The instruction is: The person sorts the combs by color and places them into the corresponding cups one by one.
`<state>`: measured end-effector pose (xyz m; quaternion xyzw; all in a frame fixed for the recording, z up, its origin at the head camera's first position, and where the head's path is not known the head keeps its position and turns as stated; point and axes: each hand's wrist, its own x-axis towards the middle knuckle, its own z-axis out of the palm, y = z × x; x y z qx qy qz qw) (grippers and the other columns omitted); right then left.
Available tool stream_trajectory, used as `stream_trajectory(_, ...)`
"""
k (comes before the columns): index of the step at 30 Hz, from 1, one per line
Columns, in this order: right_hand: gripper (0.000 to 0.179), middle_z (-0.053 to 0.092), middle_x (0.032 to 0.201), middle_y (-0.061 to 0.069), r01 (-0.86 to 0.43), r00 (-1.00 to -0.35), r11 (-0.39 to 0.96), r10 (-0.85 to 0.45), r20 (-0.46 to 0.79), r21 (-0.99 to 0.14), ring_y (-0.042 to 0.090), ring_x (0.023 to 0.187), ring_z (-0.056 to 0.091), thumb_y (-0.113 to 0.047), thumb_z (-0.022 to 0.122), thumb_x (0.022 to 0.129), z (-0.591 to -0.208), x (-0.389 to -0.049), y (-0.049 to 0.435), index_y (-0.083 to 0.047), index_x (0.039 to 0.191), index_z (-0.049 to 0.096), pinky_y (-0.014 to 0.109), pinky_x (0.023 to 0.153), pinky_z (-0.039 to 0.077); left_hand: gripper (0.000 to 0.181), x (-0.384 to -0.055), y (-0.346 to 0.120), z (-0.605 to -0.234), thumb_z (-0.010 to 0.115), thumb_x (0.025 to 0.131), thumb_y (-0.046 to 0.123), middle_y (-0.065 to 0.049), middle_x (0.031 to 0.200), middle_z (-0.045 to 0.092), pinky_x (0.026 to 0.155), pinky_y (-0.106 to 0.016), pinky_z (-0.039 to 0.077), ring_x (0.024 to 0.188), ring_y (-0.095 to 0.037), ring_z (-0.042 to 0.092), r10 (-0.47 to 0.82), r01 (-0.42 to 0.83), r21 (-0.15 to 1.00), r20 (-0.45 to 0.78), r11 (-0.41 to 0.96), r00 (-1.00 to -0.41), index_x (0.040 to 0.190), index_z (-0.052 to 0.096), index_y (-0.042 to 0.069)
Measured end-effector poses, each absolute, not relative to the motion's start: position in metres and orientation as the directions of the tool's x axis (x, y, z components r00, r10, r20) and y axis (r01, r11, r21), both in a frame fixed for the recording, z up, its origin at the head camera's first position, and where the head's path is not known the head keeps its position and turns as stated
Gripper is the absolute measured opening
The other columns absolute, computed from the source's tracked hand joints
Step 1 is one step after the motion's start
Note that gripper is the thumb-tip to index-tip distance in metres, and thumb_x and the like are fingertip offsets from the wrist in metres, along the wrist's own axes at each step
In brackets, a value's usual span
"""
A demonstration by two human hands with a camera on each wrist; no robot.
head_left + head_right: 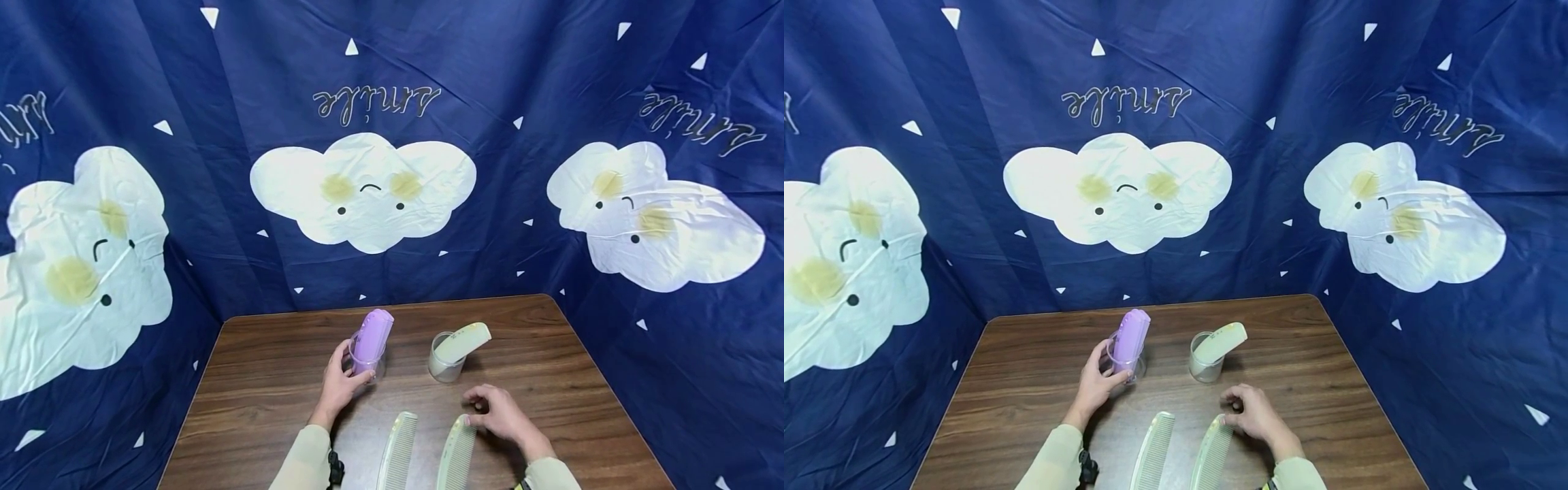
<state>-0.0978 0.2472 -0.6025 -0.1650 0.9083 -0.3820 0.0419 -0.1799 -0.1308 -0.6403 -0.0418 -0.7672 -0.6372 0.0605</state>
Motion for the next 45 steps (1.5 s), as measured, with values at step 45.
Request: stream_trajectory(45, 0.056, 0.066, 0.111, 0.003, -0.281, -0.934, 0.768, -0.356, -0.020, -0.576, 0.027, 0.104, 0.064, -0.014, 0.096, 0.058, -0.617, -0.083, 0.237, -0.011, 0.110, 0.075, 0.043, 0.091, 0.056, 0.090, -0.179, -0.131, -0.637, 0.092, 0.074, 0.008, -0.024, 0.148, 0.048, 0.107, -0.058, 0.051, 0.136, -0.043, 0.048, -0.006, 0.137, 0.974, 0.140, 0.181, -0.990, 0.150, 0.043, 0.006)
